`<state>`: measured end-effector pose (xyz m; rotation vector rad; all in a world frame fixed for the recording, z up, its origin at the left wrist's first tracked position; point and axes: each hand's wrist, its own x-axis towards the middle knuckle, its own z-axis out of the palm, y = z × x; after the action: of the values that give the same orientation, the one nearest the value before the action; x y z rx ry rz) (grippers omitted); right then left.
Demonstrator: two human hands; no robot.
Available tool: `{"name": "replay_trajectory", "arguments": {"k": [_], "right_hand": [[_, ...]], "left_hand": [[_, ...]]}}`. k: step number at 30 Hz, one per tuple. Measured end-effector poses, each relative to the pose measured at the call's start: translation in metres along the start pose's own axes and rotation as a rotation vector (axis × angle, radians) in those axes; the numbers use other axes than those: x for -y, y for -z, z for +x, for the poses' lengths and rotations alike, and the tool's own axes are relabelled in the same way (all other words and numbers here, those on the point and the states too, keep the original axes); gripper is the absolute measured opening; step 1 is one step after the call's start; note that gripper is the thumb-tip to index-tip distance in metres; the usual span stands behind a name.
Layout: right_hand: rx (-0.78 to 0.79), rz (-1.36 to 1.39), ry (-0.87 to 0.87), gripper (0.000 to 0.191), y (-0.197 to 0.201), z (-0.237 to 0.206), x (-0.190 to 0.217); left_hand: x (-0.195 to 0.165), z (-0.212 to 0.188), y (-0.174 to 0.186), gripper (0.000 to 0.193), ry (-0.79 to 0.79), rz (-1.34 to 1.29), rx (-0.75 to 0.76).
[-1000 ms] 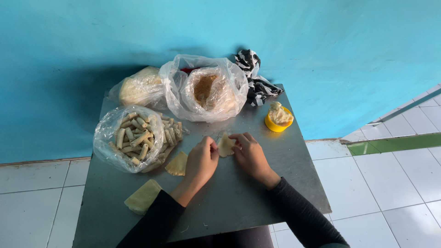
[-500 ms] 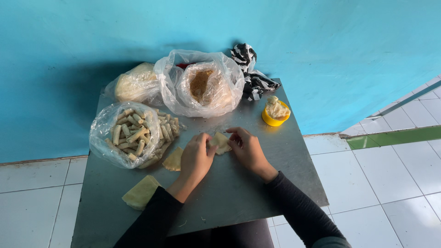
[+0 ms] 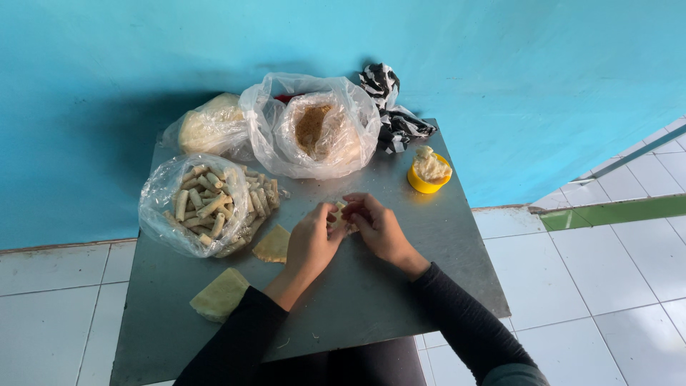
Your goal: The person pinches pieces from a sheet of dough, places a scoop of brown filling from a plastic bag onto each piece, folds and rolls the dough around the filling by hand, and places the finished rolls into a plastic bag with other completed rolls.
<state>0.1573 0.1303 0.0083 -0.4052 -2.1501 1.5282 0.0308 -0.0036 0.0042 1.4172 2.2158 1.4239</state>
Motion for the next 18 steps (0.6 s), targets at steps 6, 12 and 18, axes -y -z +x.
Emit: {"name": "replay_trajectory", "arguments": {"k": [6,12,18], "right_hand": [[-0.13,-0.045,0.049,0.036,0.001,0.003,0.002],[-0.05,-0.198,0.075,0.039,-0.001,-0.002,0.004],[-0.135,-0.039,0.163,0.034,-0.006,0.002,-0.003]], "left_hand": [[0.002,0.002,0.0,0.027,-0.084,0.069,-0.054],[-0.001,0.003,0.002,0.031,0.001,0.03,-0.058],[-0.007,0.007,-0.002,0.031,0.006,0.114,-0.054]]}}
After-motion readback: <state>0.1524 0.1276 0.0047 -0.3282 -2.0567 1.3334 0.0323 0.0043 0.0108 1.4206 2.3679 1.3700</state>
